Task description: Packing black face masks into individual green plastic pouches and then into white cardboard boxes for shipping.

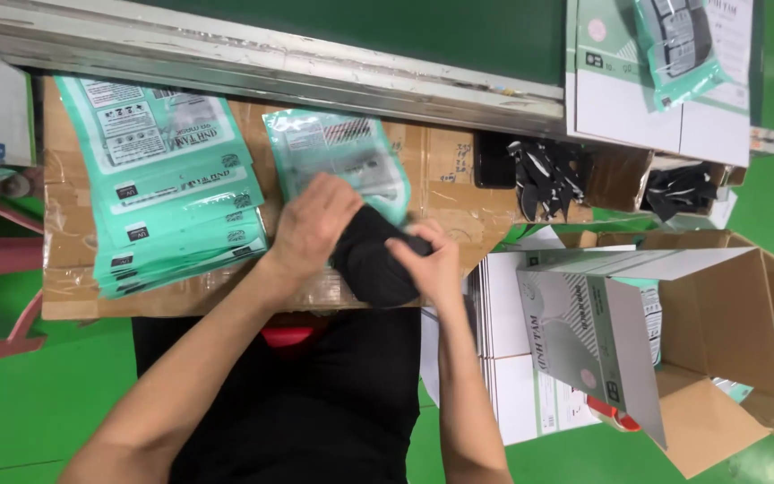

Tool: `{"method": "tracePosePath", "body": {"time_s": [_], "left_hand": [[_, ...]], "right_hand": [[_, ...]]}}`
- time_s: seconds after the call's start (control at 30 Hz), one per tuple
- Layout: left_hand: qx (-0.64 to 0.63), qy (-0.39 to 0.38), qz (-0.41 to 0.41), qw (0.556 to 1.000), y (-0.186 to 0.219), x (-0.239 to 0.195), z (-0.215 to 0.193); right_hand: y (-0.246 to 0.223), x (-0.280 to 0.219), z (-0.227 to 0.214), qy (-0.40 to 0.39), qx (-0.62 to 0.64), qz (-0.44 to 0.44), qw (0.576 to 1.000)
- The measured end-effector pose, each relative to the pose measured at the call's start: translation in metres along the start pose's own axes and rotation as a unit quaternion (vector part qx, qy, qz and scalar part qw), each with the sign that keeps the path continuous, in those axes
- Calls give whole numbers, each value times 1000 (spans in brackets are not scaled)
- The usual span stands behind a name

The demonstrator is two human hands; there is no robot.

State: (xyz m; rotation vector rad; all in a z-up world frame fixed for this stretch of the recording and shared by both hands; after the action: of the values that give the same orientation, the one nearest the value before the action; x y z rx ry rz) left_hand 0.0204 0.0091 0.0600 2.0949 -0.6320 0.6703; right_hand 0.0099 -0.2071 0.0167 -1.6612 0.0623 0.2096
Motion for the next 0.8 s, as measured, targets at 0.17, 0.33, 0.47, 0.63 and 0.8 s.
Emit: {"method": "tracePosePath", "body": {"time_s": [0.17, 0.33, 0.47, 0.63, 0.8], "left_hand": [[-33, 29, 50, 998, 49, 14, -18], [-79, 117, -14, 990, 56, 19, -51], [-525, 16, -503, 687, -2, -27, -8], [-462, 138, -407, 776, 28, -43, 29], [-422, 236, -362, 797, 18, -42, 7]], "right_hand": [[-54, -17, 23, 222, -308, -127, 916], [-48, -18, 7, 179, -101, -172, 963], [-55, -24, 19, 61, -2, 15, 998], [-47, -22, 35, 271, 9, -90, 958], [-11, -47, 45, 102, 350, 7, 931]]}}
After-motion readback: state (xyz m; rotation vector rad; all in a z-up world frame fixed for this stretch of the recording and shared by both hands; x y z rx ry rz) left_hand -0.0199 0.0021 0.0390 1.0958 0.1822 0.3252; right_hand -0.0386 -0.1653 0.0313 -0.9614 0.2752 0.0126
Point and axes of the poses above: each hand's wrist, its own x-axis towards the middle knuckle, its own z-axis out of the palm, y = z × x, the point moved 3 cm from there along x, towards the middle knuckle, and after that the axes turned 2 degrees about -x, right-handed, at the moved point
